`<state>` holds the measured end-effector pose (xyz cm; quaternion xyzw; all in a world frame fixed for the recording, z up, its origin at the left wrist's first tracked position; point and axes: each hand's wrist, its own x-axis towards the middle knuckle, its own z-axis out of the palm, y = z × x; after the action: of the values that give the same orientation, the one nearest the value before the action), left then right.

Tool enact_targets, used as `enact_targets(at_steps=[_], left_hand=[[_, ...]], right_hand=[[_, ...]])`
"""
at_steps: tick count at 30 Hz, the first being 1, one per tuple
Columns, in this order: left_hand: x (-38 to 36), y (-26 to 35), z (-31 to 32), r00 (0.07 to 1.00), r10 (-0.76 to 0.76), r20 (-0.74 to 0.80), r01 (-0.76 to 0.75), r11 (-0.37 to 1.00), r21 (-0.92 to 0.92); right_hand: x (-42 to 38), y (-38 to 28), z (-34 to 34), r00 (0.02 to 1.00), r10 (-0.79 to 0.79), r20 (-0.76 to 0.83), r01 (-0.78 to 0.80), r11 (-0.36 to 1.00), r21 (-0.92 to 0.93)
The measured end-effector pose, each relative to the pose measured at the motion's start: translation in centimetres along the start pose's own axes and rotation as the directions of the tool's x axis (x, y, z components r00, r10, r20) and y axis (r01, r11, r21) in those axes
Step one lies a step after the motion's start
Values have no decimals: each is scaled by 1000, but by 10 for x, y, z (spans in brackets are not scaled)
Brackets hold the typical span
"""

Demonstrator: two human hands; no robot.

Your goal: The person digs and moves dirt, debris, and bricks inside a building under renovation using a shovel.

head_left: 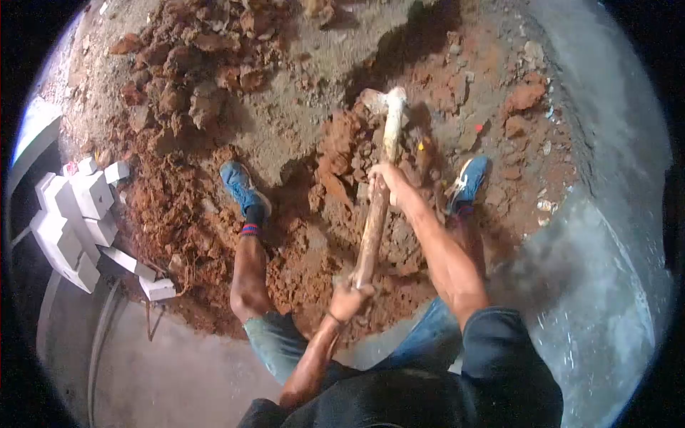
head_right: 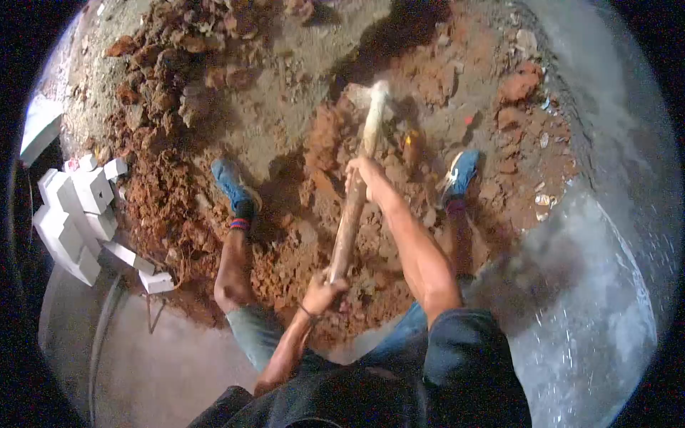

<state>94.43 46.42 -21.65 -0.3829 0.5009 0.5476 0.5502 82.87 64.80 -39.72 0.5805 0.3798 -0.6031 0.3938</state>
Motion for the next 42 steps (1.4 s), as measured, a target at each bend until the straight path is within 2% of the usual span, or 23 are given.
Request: enact_targets(at_steps=[1, 3, 4, 6, 9, 11, 13, 14, 17, 20, 21, 23, 25, 28, 29, 31, 33, 35, 37, 38, 39, 41, 42], left_hand=[[2, -28, 2, 996, 92, 2, -92, 996, 1], [11, 36, 21, 991, -127, -43, 125, 992, -35], [21, 27, 30, 990, 10, -144, -11, 1000, -1], [3, 66, 48, 988, -94, -120, 90, 995, -42], [-3, 67, 94, 990, -53, -129, 44, 996, -77], [-33, 90, 142, 996, -83, -31, 79, 991, -112], [-46, 86, 188, 992, 17, 129, 10, 980, -200], [-62, 107, 208, 948, -107, 301, 207, 923, -325], [-98, 116, 269, 868, -95, 487, 300, 882, -364], [-116, 60, 329, 755, -56, 653, 247, 947, -204], [-136, 69, 339, 675, -230, 701, 355, 934, -35], [-168, 10, 383, 745, 79, 662, 126, 958, -257], [-193, -10, 384, 534, -319, 783, 258, 943, 208], [-216, -19, 334, 579, -334, 744, -222, 813, 538], [-215, -36, 310, 654, -320, 686, -300, 723, 623], [-174, -34, 257, 802, -271, 532, -407, 403, 819], [-95, -10, 228, 885, -173, 432, -426, 72, 902], [-1, 9, 235, 899, -100, 426, -437, -139, 889], [89, -23, 253, 719, 247, 650, -588, -281, 758], [125, -47, 271, 426, 499, 755, -679, -376, 631], [103, -50, 287, 454, 456, 766, -704, -343, 622], [63, -66, 323, 541, 300, 786, -778, -175, 603], [86, -32, 366, 510, 298, 807, -808, -154, 568]], right_hand=[[14, 5, -12, 987, 82, 142, -73, 995, -67], [83, 28, -34, 984, 57, 166, -40, 994, -105], [72, -10, -20, 982, 22, 189, -1, 993, -114], [-21, -29, -10, 999, 7, 41, -2, 994, -112], [16, -20, -43, 971, -55, 234, 61, 998, -22], [-1, -27, -70, 956, 104, 276, -155, 973, 171], [-21, -35, -114, 832, -162, 530, 137, 987, 86], [-30, -40, -135, 817, -100, 568, 71, 995, 72], [-76, -39, -196, 750, 25, 661, -265, 927, 265], [-133, -26, -269, 762, -92, 641, -101, 961, 259], [-162, -24, -296, 813, -49, 580, -119, 961, 248], [-228, -13, -332, 859, -135, 495, -82, 916, 392], [-290, 9, -369, 892, -185, 412, -80, 833, 547], [-355, 72, -398, 912, -368, 182, 179, 755, 631], [-389, 61, -362, 961, -216, -175, 276, 657, 702], [-371, 89, -345, 859, -305, -412, 513, 514, 688], [-316, 101, -349, 765, -492, -415, 601, 316, 734], [-326, 106, -339, 783, -279, -557, 623, 342, 704], [-296, 60, -355, 676, -6, -737, 695, 338, 635], [-298, 86, -372, 623, -175, -762, 769, 313, 557], [-317, 96, -375, 618, -114, -778, 760, 336, 555], [-371, 89, -368, 182, -334, -925, 948, 310, 75], [-378, 84, -391, 214, -449, -867, 976, 131, 173]])
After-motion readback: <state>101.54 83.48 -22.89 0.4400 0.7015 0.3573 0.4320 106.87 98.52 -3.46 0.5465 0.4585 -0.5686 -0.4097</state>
